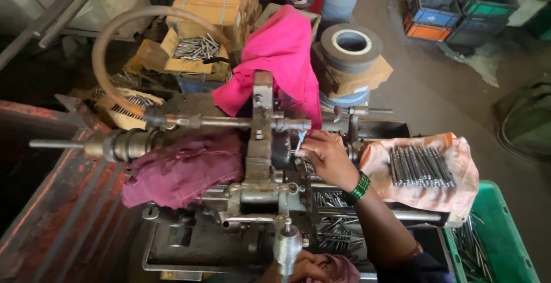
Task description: The person operates a metal forming machine, inserting metal rods into the machine and removing finished metal parts. They wipe the parts with a cloth and place them into a green bin. The person repeats this process throughout the video.
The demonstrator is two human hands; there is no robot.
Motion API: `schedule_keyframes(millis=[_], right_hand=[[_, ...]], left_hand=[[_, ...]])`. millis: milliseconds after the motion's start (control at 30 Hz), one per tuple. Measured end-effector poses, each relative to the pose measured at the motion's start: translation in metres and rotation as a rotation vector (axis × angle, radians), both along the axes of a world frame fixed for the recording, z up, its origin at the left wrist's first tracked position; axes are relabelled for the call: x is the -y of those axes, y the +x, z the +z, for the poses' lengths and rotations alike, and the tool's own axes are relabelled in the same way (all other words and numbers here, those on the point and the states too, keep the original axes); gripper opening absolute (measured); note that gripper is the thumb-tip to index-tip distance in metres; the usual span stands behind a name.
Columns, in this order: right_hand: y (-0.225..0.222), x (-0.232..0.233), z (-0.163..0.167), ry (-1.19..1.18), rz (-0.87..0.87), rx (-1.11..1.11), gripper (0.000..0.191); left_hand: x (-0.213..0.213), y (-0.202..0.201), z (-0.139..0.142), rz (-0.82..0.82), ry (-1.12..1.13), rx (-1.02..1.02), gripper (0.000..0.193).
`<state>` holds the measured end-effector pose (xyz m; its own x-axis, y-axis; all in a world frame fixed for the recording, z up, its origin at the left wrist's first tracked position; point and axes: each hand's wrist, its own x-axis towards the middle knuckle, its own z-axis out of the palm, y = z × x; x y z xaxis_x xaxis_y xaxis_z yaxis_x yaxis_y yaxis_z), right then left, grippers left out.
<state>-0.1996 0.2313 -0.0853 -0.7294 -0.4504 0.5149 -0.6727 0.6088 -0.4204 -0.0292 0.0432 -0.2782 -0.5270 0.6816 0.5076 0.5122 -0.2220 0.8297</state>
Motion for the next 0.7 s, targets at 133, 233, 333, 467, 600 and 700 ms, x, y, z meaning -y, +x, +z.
schedule_keyframes(millis=[133,233,333,467,600,700], right_hand=[[0.009,-0.014,-0.005,-0.032,-0.121,-0.01,0.009],[0.016,-0.031,-0.004,-0.123,-0.194,0.075,0.004],[0.023,-0.042,-0.006,-0.21,-0.29,0.153,0.008],[0.022,-0.034,-0.015,-0.112,-0.226,0.112,0.011],[0.016,-0.024,-0.016,-0.102,-0.064,0.174,0.018],[0.016,-0.022,-0.011,-0.096,-0.039,0.247,0.016]], left_hand=[[0.003,0.001,0.007,0.047,0.004,-0.058,0.021],[0.008,0.004,0.013,0.109,-0.028,-0.105,0.02],[0.009,0.008,0.017,0.182,-0.082,-0.141,0.018],[0.004,0.008,0.015,0.215,-0.102,-0.178,0.019],[0.005,0.01,0.012,0.115,-0.024,-0.029,0.019],[0.003,0.012,0.012,0.188,-0.025,-0.042,0.015]])
